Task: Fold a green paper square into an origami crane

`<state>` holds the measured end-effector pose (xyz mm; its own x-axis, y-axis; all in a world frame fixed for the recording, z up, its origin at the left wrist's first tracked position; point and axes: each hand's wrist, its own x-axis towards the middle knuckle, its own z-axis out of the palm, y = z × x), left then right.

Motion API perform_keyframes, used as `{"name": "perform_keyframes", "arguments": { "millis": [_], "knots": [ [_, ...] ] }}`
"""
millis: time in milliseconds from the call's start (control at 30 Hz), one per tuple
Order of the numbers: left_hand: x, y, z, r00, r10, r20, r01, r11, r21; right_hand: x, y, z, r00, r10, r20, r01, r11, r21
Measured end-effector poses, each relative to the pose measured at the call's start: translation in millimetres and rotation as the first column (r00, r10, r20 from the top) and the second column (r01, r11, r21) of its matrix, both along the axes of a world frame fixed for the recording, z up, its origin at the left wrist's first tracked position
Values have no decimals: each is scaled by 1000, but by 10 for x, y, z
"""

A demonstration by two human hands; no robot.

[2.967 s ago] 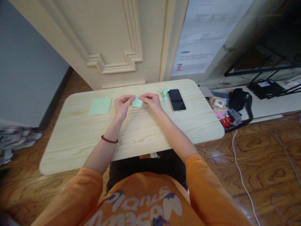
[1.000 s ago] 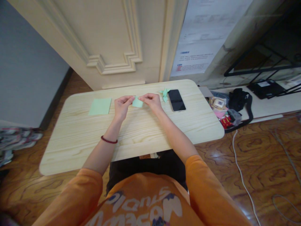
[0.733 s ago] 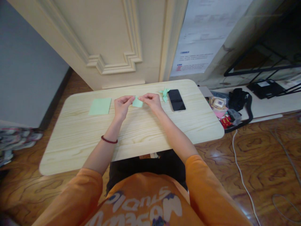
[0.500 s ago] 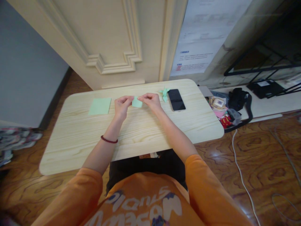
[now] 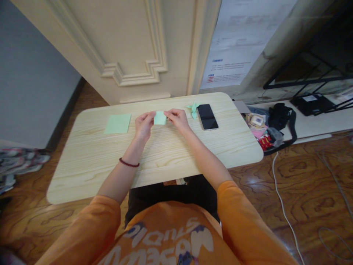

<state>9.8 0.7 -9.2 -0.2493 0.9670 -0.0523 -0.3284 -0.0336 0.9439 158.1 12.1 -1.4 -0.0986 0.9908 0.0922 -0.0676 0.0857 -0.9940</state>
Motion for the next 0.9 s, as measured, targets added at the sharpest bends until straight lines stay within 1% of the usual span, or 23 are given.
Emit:
{"name": "perform_keyframes", "arguments": {
  "millis": [133, 200, 300, 433, 500, 733, 900],
  "knots": [
    [27, 0, -20, 1000, 30, 8, -30, 1000, -8, 50, 10, 10, 991, -43, 128, 33, 996, 83],
    [33, 4, -31, 999, 39, -2, -39, 999, -11, 51, 2, 21, 985, -53, 162, 39, 995, 87],
    [35, 13, -49, 999, 47, -13, -47, 999, -6, 16, -27, 36, 992, 1, 125, -5, 999, 33],
    [40, 17, -59, 998, 67, -1, -67, 998, -13, -43, -67, 29, 988, 131, 81, -129, 991, -36],
    [45, 14, -54, 997, 71, 9, -71, 997, -21, -50, -72, 14, 983, 165, 82, -161, 985, -53],
    [57, -8, -35, 997, 60, 37, -60, 998, -12, -15, -55, 7, 982, 170, 80, -164, 983, -78],
    [33, -14, -31, 997, 45, -58, -48, 998, -47, -3, -66, 32, 981, 159, 109, -153, 986, -67]
  ]
}}
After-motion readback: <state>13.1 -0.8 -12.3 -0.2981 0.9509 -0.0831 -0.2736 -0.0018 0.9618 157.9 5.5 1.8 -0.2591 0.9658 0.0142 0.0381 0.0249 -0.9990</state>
